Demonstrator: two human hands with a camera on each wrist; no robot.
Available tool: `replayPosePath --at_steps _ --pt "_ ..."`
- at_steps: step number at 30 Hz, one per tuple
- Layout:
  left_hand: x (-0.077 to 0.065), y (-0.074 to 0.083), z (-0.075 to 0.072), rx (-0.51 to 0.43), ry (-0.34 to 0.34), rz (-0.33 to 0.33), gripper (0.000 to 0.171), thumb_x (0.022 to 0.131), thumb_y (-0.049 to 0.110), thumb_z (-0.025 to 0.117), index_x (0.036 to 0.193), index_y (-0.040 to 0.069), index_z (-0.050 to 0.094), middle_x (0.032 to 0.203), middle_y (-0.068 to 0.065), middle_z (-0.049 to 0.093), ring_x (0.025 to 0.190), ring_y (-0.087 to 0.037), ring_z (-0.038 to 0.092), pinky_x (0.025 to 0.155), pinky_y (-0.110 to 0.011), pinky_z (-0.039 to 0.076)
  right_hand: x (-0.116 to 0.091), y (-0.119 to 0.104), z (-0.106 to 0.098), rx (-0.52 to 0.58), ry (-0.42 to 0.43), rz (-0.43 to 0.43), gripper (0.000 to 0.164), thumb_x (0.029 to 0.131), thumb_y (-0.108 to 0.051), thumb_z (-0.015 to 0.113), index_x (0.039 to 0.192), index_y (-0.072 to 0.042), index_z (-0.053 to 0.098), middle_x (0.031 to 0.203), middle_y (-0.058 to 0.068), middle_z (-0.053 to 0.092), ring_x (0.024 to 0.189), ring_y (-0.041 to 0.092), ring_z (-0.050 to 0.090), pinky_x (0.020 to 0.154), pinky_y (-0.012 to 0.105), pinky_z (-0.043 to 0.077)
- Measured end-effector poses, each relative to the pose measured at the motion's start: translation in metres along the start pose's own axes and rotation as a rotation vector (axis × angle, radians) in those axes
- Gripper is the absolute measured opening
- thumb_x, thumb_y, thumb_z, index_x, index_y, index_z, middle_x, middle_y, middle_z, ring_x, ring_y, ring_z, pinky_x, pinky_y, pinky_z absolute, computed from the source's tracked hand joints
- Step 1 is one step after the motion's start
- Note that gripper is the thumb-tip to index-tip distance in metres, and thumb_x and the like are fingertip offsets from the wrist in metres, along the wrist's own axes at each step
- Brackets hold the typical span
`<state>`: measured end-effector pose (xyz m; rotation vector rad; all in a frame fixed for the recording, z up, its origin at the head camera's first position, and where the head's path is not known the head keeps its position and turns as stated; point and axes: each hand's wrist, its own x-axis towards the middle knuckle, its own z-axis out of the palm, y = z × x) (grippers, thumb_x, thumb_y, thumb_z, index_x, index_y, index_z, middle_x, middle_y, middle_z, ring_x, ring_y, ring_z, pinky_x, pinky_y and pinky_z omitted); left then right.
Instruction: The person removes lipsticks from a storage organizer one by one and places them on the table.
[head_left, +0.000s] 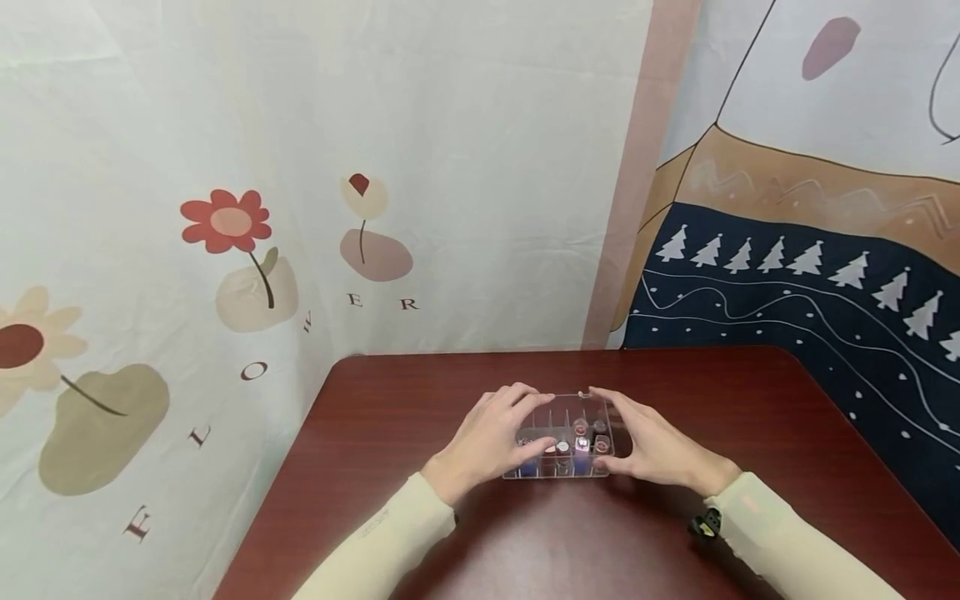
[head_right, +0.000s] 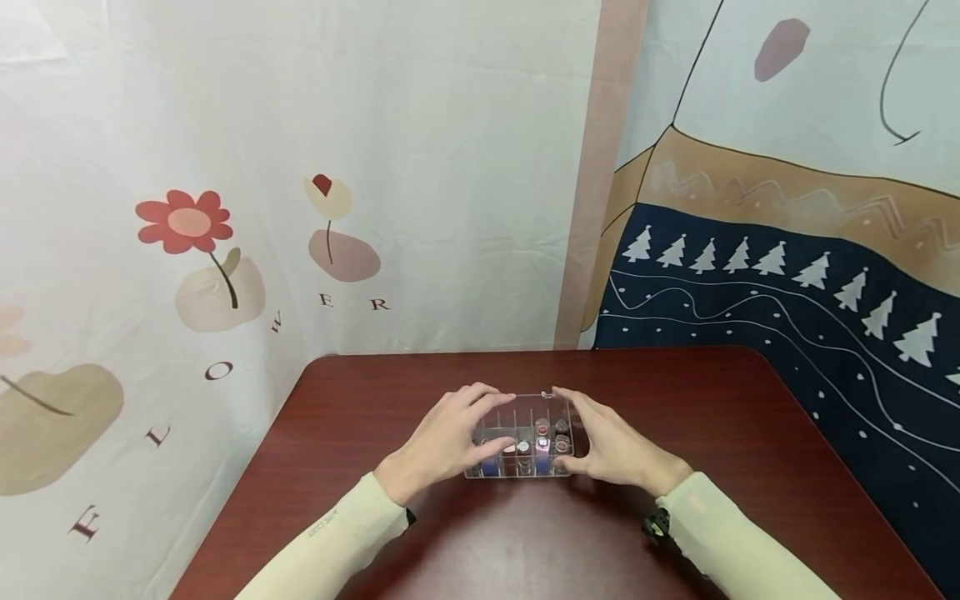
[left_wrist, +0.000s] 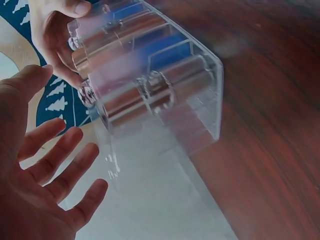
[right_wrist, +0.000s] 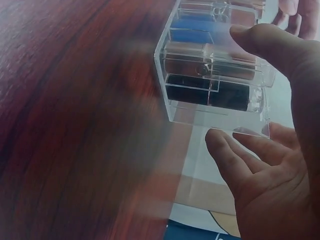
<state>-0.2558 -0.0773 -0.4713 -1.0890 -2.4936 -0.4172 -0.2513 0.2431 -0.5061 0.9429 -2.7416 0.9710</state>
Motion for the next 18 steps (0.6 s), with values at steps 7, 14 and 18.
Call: replayPosePath --at_steps 7,14,18 --pt "0.013 0.005 0.006 0.039 -0.021 0.03 0.056 0.102 0.052 0.09 0.149 0.023 0.077 0.13 0.004 0.079 0.12 -0.016 0.077 0.095 -0.04 0.064 -0.002 -0.001 0.001 -0.022 0.0 0.0 0.115 0.087 -0.021 0.106 0.179 -0.011 0.038 0.165 0.017 0.066 0.139 0.026 0.078 0.117 0.059 0.064" --pt "0.025 0.011 0.014 0.077 -0.044 0.049 0.048 0.103 0.051 0.089 0.142 0.024 0.081 0.125 0.007 0.081 0.112 -0.012 0.077 0.094 -0.036 0.064 -0.005 0.0 0.003 -0.056 0.015 -0.019 0.117 0.086 -0.021 0.106 0.18 -0.011 0.037 0.167 0.016 0.065 0.141 0.028 0.077 0.117 0.059 0.064" --pt "0.031 0.016 0.018 0.073 -0.08 0.031 0.045 0.106 0.052 0.086 0.142 0.025 0.082 0.126 0.008 0.083 0.111 -0.012 0.079 0.094 -0.036 0.064 -0.005 0.0 0.004 -0.061 0.025 -0.016 0.118 0.085 -0.02 0.106 0.18 -0.011 0.037 0.168 0.013 0.064 0.142 0.027 0.076 0.117 0.059 0.064"
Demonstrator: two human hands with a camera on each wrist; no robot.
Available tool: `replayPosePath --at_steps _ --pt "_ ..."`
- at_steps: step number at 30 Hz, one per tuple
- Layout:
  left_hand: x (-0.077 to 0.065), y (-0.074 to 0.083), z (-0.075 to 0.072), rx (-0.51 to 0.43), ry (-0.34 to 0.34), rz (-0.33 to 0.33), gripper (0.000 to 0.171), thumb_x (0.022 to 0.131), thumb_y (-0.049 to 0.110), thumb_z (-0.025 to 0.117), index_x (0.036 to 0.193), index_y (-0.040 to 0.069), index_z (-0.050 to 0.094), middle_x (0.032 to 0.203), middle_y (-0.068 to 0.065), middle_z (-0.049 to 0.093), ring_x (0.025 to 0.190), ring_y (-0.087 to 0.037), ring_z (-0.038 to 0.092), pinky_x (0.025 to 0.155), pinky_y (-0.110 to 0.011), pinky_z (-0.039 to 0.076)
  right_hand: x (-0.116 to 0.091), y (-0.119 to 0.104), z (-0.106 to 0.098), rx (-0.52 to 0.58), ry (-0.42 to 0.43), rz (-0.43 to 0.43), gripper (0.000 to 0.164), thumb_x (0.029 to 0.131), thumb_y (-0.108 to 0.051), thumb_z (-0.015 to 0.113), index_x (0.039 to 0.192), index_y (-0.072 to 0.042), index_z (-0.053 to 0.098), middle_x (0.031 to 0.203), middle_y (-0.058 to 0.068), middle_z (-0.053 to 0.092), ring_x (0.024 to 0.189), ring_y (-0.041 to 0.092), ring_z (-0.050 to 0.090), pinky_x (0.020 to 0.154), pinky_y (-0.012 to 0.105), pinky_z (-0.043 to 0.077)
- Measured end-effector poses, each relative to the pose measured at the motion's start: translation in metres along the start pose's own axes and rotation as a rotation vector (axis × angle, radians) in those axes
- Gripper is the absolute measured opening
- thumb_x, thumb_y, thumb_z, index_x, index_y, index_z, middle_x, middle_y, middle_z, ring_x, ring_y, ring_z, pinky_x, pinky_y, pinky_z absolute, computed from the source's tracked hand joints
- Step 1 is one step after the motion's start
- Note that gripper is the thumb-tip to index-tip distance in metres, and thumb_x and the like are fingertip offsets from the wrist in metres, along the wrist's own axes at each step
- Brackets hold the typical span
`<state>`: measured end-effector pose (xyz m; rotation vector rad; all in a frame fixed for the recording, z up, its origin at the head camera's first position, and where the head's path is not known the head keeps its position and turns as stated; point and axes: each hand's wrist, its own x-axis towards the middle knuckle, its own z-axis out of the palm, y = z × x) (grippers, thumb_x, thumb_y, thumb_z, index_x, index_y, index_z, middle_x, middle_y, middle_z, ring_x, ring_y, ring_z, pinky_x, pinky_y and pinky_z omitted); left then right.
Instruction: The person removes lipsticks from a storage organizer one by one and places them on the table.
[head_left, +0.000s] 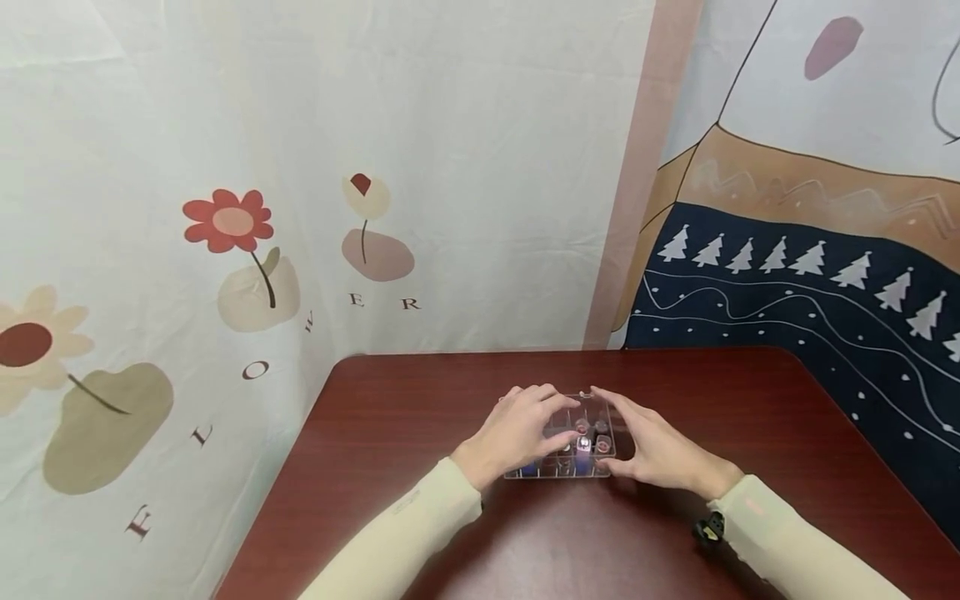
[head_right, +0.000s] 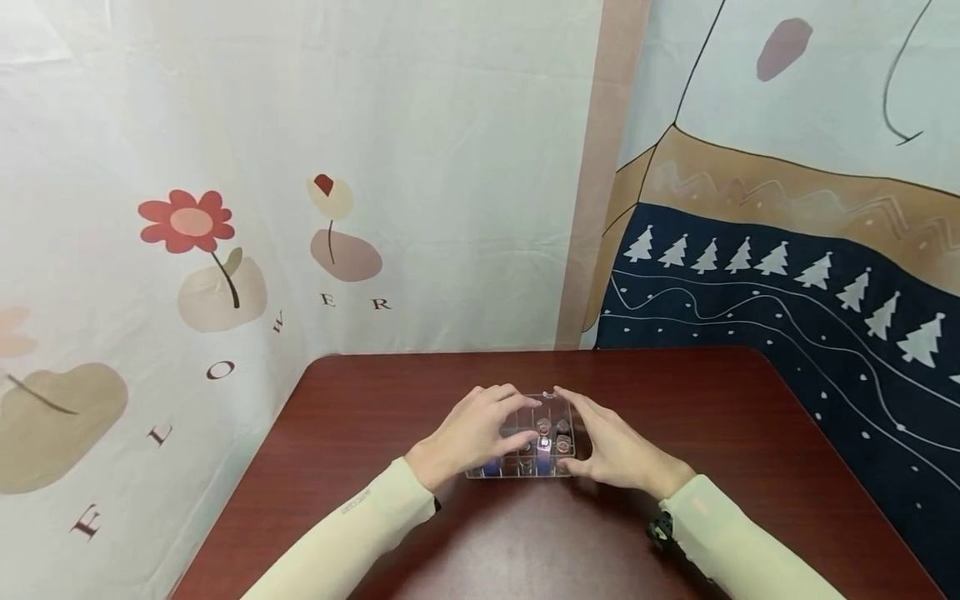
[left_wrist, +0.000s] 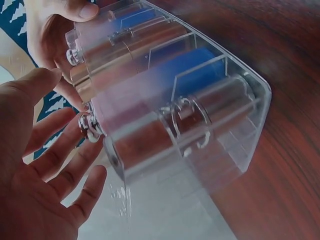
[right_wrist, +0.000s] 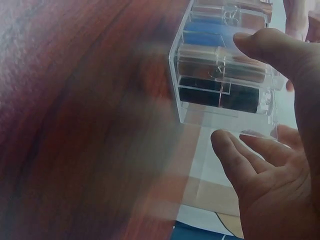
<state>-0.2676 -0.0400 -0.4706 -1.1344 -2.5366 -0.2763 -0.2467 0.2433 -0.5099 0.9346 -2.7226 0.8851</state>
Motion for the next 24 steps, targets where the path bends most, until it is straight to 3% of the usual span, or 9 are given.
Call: replayPosePath --at_steps 6,14,24 --pt "0.006 0.003 0.001 -0.034 -0.053 -0.041 0.044 0.107 0.049 0.085 0.143 0.024 0.082 0.128 0.006 0.084 0.1 -0.014 0.084 0.091 -0.031 0.07 0.001 -0.001 0.002 -0.033 0.024 -0.02 0.117 0.084 -0.02 0.106 0.179 -0.008 0.038 0.168 0.013 0.064 0.141 0.025 0.076 0.116 0.057 0.064" --pt "0.01 0.004 0.006 -0.154 -0.126 -0.101 0.046 0.11 0.044 0.083 0.149 0.02 0.078 0.135 0.001 0.084 0.113 -0.015 0.085 0.1 -0.029 0.07 -0.001 -0.002 0.004 -0.021 0.017 -0.007 0.117 0.085 -0.02 0.106 0.179 -0.009 0.037 0.168 0.014 0.064 0.138 0.024 0.078 0.115 0.054 0.066" --pt "0.017 0.006 0.012 -0.225 -0.129 -0.107 0.041 0.107 0.038 0.088 0.142 0.018 0.082 0.127 0.003 0.088 0.108 -0.005 0.083 0.098 -0.02 0.066 -0.002 -0.004 0.004 -0.034 0.021 0.0 0.117 0.085 -0.02 0.105 0.18 -0.009 0.037 0.169 0.013 0.063 0.138 0.024 0.078 0.115 0.054 0.066"
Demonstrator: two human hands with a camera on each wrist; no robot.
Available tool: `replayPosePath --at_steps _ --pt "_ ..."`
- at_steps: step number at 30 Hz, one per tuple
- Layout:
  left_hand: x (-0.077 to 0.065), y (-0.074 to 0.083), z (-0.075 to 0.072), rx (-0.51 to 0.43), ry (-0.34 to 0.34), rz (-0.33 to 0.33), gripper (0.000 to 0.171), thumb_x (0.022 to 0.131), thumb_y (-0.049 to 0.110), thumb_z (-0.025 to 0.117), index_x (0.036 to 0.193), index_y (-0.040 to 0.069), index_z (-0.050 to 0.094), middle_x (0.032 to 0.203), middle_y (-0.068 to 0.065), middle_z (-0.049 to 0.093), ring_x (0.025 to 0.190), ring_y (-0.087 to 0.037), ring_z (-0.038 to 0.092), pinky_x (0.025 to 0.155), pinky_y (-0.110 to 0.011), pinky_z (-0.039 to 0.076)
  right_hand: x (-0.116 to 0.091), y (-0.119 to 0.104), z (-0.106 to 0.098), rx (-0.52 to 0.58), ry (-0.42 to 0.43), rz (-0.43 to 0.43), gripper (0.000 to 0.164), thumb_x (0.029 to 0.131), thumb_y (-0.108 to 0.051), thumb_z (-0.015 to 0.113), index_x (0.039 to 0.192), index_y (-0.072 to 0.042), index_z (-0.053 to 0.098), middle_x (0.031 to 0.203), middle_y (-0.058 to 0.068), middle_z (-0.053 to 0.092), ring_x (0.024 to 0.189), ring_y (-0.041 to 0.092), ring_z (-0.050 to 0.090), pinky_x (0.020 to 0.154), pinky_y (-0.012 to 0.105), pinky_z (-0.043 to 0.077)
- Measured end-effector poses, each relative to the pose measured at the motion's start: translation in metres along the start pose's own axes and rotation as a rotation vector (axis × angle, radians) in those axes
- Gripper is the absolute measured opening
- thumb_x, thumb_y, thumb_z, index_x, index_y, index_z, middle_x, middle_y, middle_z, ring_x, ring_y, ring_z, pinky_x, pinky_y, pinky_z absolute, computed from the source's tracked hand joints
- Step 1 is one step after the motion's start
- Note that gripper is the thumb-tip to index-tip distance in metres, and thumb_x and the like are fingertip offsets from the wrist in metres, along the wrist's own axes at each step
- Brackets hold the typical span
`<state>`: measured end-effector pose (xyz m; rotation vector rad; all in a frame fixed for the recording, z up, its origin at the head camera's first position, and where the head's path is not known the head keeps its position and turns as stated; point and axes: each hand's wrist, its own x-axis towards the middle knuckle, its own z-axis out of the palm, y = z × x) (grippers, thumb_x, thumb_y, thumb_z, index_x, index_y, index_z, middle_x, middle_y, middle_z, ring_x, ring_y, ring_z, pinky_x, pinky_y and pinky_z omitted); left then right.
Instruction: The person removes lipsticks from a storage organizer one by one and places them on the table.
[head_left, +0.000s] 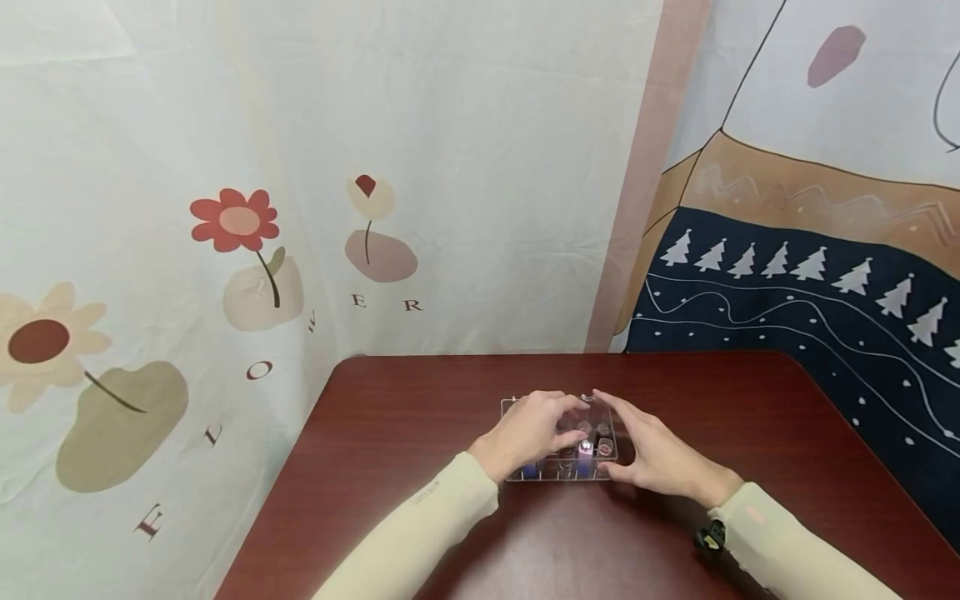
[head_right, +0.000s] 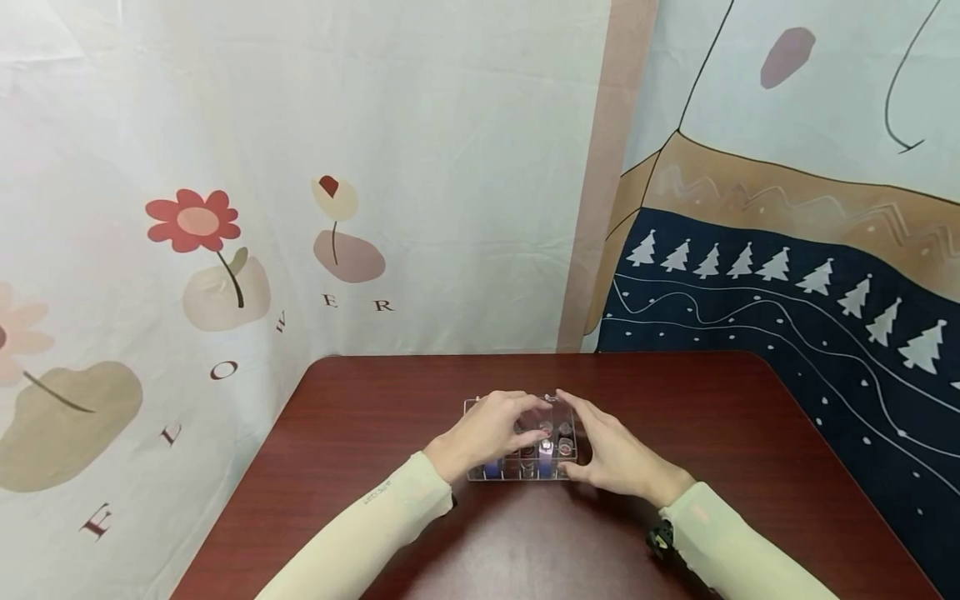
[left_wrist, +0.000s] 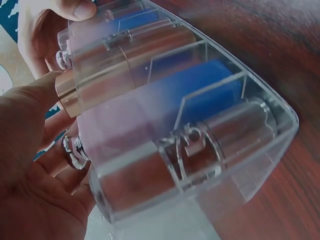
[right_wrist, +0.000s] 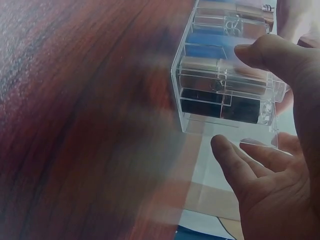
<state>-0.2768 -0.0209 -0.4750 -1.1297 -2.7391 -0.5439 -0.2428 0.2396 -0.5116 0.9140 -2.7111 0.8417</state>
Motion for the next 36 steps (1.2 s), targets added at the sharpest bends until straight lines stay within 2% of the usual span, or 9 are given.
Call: replayPosePath --at_steps 6,11,26,36 --pt "0.0002 0.004 0.0034 -0.042 -0.016 -0.006 0.039 0.107 0.034 0.089 0.141 0.016 0.082 0.118 0.004 0.09 0.107 -0.005 0.085 0.099 -0.02 0.066 -0.0028 -0.001 0.0015 0.011 -0.003 0.008 0.117 0.086 -0.019 0.105 0.18 -0.009 0.036 0.169 0.014 0.063 0.137 0.024 0.078 0.115 0.053 0.066" --pt "-0.0006 0.0036 0.0068 -0.039 -0.019 -0.006 0.034 0.108 0.034 0.087 0.138 0.018 0.084 0.116 0.006 0.09 0.107 -0.004 0.085 0.098 -0.019 0.065 -0.0039 -0.0011 0.0022 0.02 -0.008 0.005 0.117 0.086 -0.019 0.105 0.18 -0.008 0.036 0.169 0.014 0.063 0.137 0.024 0.078 0.115 0.053 0.066" --pt "0.0007 0.0009 0.0059 -0.031 -0.004 0.021 0.025 0.109 0.032 0.086 0.13 0.018 0.087 0.117 0.005 0.09 0.106 -0.005 0.085 0.096 -0.018 0.065 -0.0007 -0.0022 0.0001 -0.006 -0.011 0.021 0.116 0.088 -0.021 0.103 0.181 -0.009 0.034 0.171 0.018 0.06 0.14 0.026 0.075 0.116 0.058 0.064" --pt "-0.0006 -0.0002 0.0062 -0.031 0.024 0.039 0.021 0.11 0.032 0.085 0.126 0.017 0.085 0.116 0.004 0.089 0.106 -0.006 0.085 0.095 -0.02 0.066 0.0006 -0.0041 -0.0002 -0.006 -0.011 0.022 0.116 0.088 -0.021 0.103 0.18 -0.008 0.034 0.17 0.018 0.061 0.136 0.021 0.075 0.115 0.055 0.065"
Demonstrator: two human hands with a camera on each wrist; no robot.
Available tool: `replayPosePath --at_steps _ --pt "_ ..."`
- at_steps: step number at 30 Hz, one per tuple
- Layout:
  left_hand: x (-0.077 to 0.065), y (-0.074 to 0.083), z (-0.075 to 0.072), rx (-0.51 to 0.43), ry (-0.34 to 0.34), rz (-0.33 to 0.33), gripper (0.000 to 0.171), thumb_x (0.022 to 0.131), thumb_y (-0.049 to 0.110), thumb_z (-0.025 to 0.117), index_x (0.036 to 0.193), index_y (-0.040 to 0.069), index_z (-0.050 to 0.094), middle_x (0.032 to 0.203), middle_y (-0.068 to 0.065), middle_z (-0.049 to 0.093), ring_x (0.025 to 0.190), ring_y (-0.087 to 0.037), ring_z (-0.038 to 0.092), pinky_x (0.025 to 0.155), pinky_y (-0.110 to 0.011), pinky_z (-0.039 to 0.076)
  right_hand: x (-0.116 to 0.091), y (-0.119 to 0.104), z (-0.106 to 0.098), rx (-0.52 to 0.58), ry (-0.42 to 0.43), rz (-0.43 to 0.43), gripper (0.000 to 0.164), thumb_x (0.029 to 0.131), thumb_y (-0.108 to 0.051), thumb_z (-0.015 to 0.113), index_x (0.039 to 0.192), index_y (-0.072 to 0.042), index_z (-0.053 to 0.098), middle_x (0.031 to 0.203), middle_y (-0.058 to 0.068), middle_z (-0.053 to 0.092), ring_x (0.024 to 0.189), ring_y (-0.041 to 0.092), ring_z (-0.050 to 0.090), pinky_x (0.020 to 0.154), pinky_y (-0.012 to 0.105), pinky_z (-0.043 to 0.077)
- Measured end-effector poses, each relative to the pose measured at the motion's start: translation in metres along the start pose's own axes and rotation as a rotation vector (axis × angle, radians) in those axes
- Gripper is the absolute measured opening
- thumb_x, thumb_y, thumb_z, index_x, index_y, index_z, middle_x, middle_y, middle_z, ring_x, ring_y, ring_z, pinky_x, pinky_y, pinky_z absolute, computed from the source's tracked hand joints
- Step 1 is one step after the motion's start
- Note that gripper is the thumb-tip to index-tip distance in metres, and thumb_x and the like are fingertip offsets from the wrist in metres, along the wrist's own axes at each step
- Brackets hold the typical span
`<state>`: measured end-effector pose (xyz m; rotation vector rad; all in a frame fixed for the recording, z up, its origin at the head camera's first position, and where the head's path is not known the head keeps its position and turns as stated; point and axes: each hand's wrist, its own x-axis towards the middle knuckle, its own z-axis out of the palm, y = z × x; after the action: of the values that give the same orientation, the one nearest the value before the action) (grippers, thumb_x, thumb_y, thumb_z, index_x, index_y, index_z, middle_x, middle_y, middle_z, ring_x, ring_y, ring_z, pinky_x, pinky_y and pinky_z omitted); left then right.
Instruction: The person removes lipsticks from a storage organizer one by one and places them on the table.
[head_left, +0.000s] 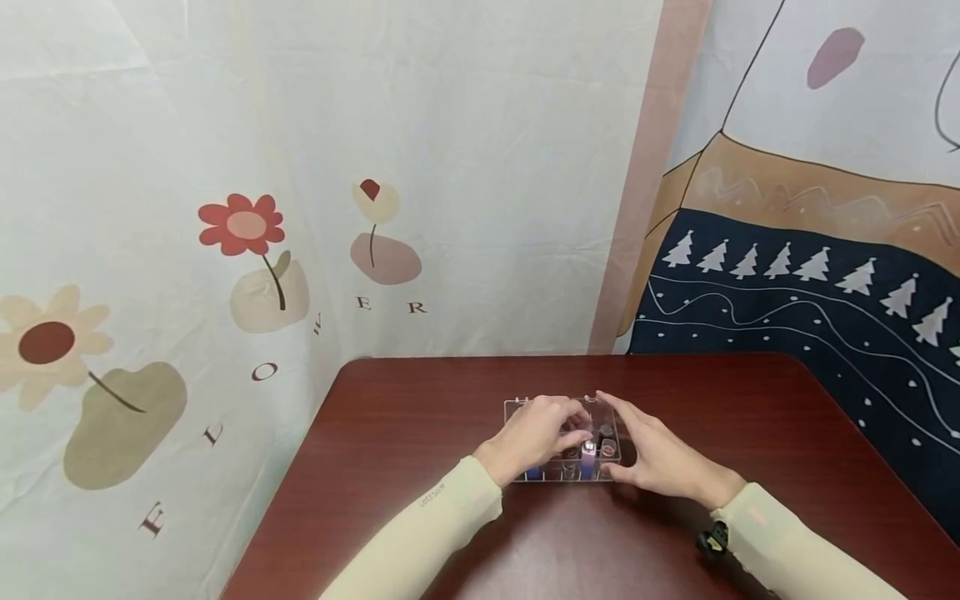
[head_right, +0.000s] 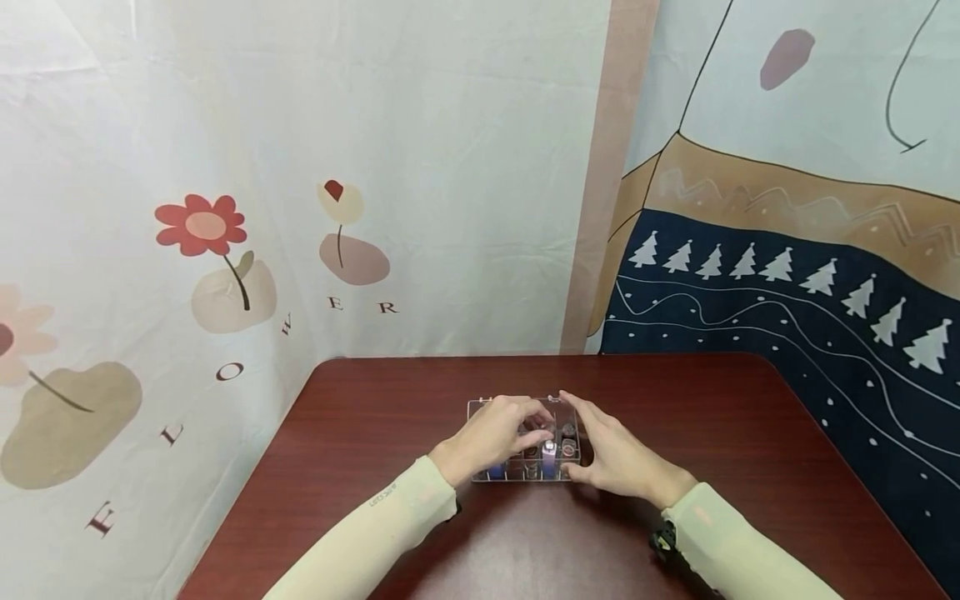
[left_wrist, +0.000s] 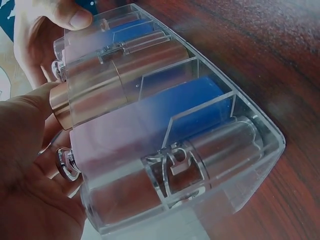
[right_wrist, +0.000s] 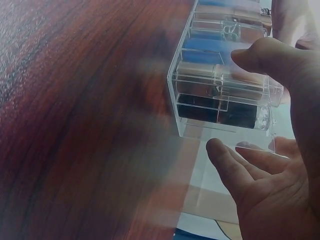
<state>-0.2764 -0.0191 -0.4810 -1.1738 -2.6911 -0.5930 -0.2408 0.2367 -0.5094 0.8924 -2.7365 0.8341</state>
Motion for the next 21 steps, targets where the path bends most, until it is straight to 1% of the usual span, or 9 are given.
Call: replayPosePath --at_steps 5,8,10,17,21 --pt "-0.003 -0.001 -0.002 -0.032 0.005 -0.008 0.022 0.111 0.032 0.083 0.127 0.017 0.085 0.119 0.003 0.088 0.107 -0.007 0.084 0.096 -0.019 0.065 0.001 -0.001 0.0 -0.007 -0.005 -0.001 0.115 0.088 -0.021 0.103 0.18 -0.006 0.034 0.169 0.018 0.061 0.137 0.023 0.075 0.116 0.055 0.065" --pt "-0.006 -0.002 -0.004 -0.051 0.021 -0.014 0.021 0.111 0.031 0.083 0.127 0.018 0.085 0.121 0.003 0.088 0.108 -0.006 0.084 0.097 -0.017 0.065 0.002 -0.002 0.0 -0.01 -0.01 -0.001 0.115 0.088 -0.021 0.102 0.179 -0.005 0.034 0.169 0.019 0.061 0.137 0.024 0.075 0.116 0.057 0.064" --pt "-0.007 -0.003 -0.004 -0.062 0.033 -0.013 0.021 0.111 0.031 0.083 0.127 0.018 0.085 0.122 0.004 0.088 0.109 -0.005 0.084 0.098 -0.017 0.064 0.002 -0.002 0.0 -0.012 -0.014 -0.001 0.115 0.088 -0.021 0.102 0.179 -0.005 0.034 0.169 0.019 0.061 0.136 0.023 0.075 0.116 0.056 0.065" --pt "-0.01 -0.003 -0.008 -0.091 0.08 0.022 0.021 0.112 0.032 0.082 0.127 0.018 0.083 0.122 0.004 0.086 0.108 -0.004 0.083 0.097 -0.015 0.064 0.002 -0.001 -0.001 0.015 -0.033 0.018 0.116 0.088 -0.021 0.103 0.179 -0.004 0.033 0.166 0.018 0.062 0.129 0.017 0.075 0.114 0.053 0.066" --pt "-0.012 -0.002 -0.011 -0.115 0.092 0.012 0.021 0.112 0.032 0.082 0.128 0.019 0.082 0.123 0.005 0.085 0.109 -0.004 0.083 0.096 -0.013 0.063 0.002 -0.002 -0.001 0.029 -0.042 0.032 0.116 0.088 -0.02 0.103 0.179 -0.004 0.033 0.165 0.019 0.062 0.127 0.018 0.075 0.114 0.054 0.066"
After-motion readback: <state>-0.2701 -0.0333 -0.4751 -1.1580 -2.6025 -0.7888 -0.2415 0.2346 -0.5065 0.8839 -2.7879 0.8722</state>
